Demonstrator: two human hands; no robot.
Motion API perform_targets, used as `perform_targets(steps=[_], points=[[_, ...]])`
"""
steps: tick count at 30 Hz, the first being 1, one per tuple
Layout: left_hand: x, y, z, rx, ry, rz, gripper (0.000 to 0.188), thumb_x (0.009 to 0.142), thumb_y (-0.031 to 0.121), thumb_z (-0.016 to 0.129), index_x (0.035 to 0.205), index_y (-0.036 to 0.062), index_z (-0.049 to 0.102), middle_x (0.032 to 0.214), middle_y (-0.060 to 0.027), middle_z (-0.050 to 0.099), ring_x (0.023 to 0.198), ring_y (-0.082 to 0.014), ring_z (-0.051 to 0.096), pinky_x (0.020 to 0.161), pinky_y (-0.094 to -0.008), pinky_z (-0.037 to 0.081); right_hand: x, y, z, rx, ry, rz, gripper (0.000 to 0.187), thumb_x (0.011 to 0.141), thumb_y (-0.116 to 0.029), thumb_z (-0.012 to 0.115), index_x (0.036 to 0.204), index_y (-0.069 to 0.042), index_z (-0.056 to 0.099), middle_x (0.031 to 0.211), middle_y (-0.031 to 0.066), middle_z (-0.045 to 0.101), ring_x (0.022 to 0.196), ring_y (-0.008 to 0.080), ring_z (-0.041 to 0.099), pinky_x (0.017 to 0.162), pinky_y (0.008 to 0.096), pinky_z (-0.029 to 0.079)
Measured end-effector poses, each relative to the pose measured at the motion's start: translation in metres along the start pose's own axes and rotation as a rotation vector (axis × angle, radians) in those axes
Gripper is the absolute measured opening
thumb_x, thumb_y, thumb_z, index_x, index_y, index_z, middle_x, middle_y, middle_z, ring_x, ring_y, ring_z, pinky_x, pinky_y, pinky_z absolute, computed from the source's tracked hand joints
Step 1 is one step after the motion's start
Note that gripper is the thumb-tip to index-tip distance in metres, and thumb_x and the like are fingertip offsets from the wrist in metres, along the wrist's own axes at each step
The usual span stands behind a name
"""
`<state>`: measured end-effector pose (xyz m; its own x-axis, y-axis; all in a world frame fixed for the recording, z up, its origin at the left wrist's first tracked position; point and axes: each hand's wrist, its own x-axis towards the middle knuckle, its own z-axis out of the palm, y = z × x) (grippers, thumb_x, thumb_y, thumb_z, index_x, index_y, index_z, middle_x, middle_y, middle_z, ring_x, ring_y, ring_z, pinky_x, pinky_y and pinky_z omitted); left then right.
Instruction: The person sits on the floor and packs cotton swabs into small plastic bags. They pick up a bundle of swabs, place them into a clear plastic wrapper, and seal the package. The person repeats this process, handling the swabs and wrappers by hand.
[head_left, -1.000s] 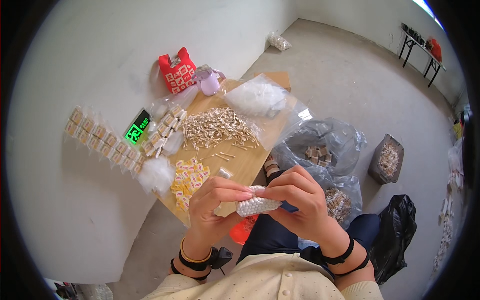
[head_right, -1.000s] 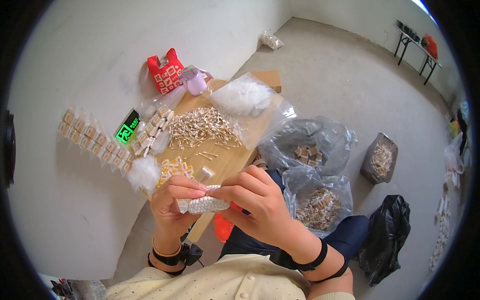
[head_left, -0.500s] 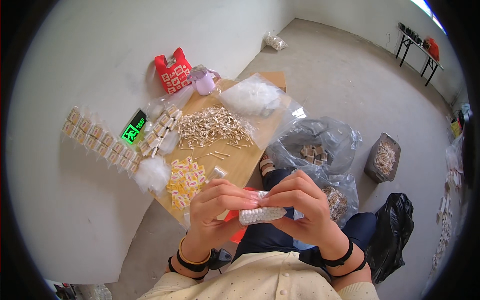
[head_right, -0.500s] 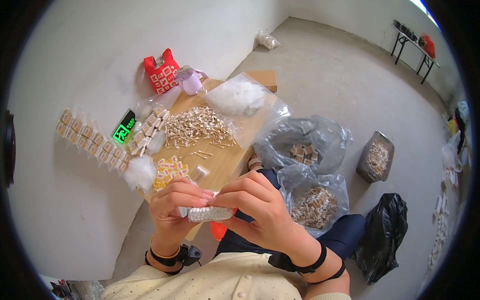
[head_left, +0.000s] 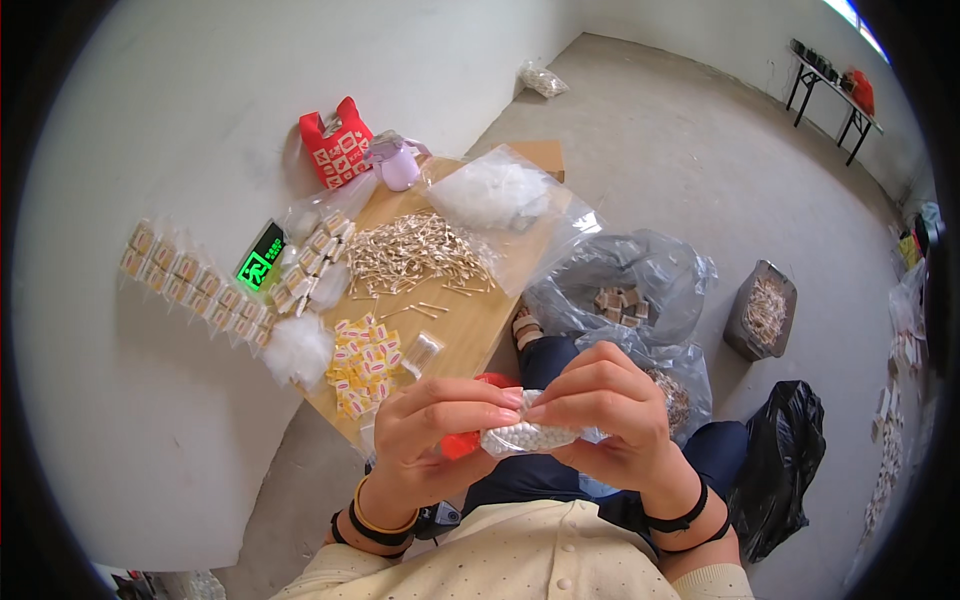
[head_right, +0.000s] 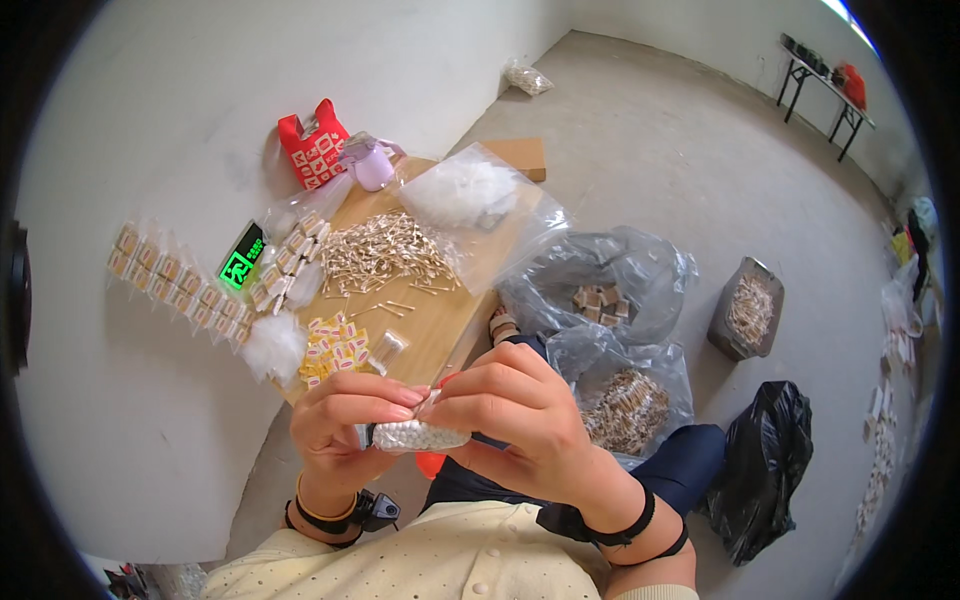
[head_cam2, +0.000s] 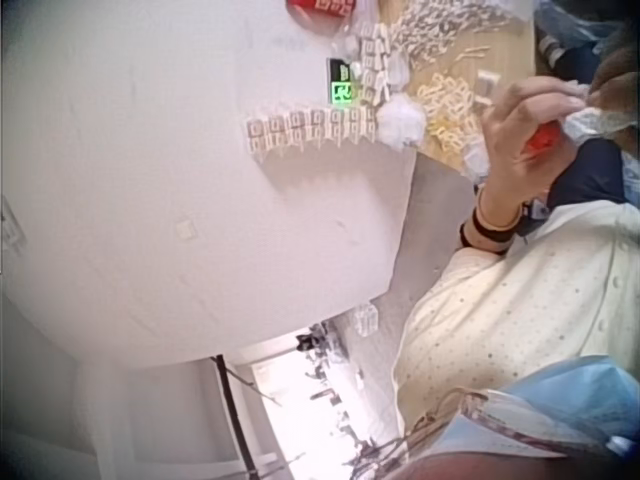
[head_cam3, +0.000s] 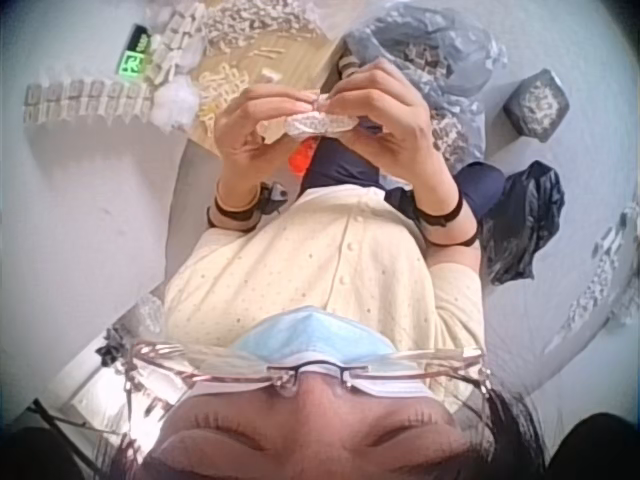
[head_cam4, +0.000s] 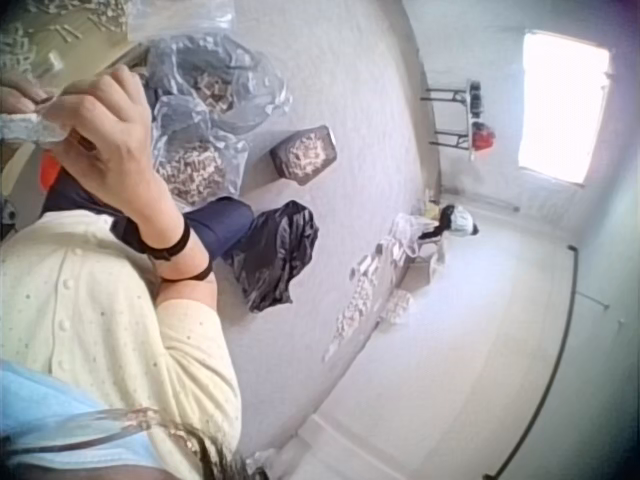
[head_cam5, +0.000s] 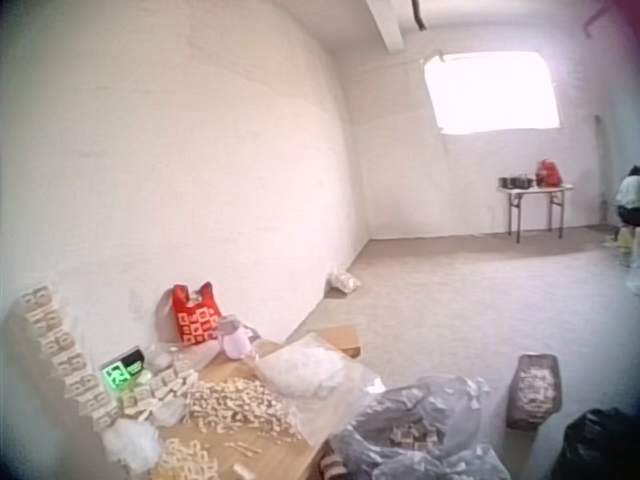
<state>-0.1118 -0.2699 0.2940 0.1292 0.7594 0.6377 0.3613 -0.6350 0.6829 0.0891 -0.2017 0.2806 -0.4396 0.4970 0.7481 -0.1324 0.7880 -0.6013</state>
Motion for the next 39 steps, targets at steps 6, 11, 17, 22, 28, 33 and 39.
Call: perform_targets(steps=[6,11,17,22,28,33,39], points=[[0.008,0.008,-0.002,0.071,-0.056,-0.039,0.034,0.066,0.002,0.080,0.098,0.0083,0.069,0.099,-0.0085,0.069,0.090,-0.0235,0.069,0.080,-0.0332,0.057,0.000,0.000,-0.003,-0.006,-0.015,0.035,0.033,0.070,-0.008,0.078,0.101,-0.010,0.070,0.096,0.0039,0.067,0.079,0.0226,0.057,0.070,0.0324,0.042],[0.006,0.005,0.001,0.195,-0.062,-0.009,0.036,0.064,0.002,0.080,0.098,0.0096,0.069,0.096,-0.0074,0.069,0.087,-0.0233,0.069,0.074,-0.0328,0.056,-0.001,0.003,-0.004,-0.038,-0.028,0.009,0.036,0.069,-0.008,0.079,0.103,-0.010,0.069,0.095,0.0043,0.066,0.077,0.0227,0.054,0.070,0.0321,0.042],[0.003,0.001,-0.001,0.086,-0.030,-0.035,0.031,0.069,0.001,0.079,0.097,0.0094,0.069,0.093,-0.0086,0.070,0.083,-0.0228,0.071,0.070,-0.0320,0.056,0.001,-0.003,-0.002,0.033,-0.011,0.114,0.035,0.069,-0.006,0.078,0.103,-0.008,0.071,0.098,0.0055,0.068,0.079,0.0224,0.057,0.071,0.0319,0.043],[0.000,0.001,-0.002,0.079,0.021,-0.112,0.027,0.070,0.000,0.081,0.094,0.0053,0.070,0.092,-0.0107,0.070,0.083,-0.0211,0.070,0.072,-0.0303,0.056,-0.001,-0.001,-0.002,-0.026,-0.052,0.066,0.039,0.069,-0.005,0.078,0.108,-0.008,0.072,0.099,0.0053,0.069,0.082,0.0220,0.058,0.073,0.0324,0.046],[0.004,0.009,-0.006,0.079,-0.041,-0.130,0.026,0.069,0.003,0.084,0.093,0.0040,0.074,0.092,-0.0110,0.072,0.082,-0.0202,0.070,0.074,-0.0288,0.055,0.001,-0.001,-0.006,-0.067,-0.052,0.061,0.037,0.070,-0.002,0.076,0.106,-0.008,0.073,0.099,0.0049,0.070,0.085,0.0220,0.061,0.074,0.0327,0.049],[0.004,0.007,-0.008,0.049,-0.058,-0.091,0.026,0.071,0.007,0.084,0.094,0.0057,0.073,0.092,-0.0110,0.072,0.083,-0.0206,0.070,0.073,-0.0284,0.056,0.001,-0.001,-0.010,-0.059,-0.070,0.027,0.035,0.070,-0.001,0.074,0.105,-0.008,0.074,0.098,0.0043,0.071,0.086,0.0221,0.063,0.075,0.0328,0.050],[0.011,0.011,0.001,0.259,0.006,0.079,0.034,0.069,0.008,0.085,0.100,0.0099,0.070,0.095,-0.0073,0.071,0.084,-0.0236,0.071,0.067,-0.0309,0.058,0.004,-0.003,-0.009,-0.093,-0.073,0.049,0.034,0.071,-0.003,0.075,0.105,-0.008,0.073,0.099,0.0054,0.070,0.085,0.0235,0.062,0.075,0.0334,0.050]])
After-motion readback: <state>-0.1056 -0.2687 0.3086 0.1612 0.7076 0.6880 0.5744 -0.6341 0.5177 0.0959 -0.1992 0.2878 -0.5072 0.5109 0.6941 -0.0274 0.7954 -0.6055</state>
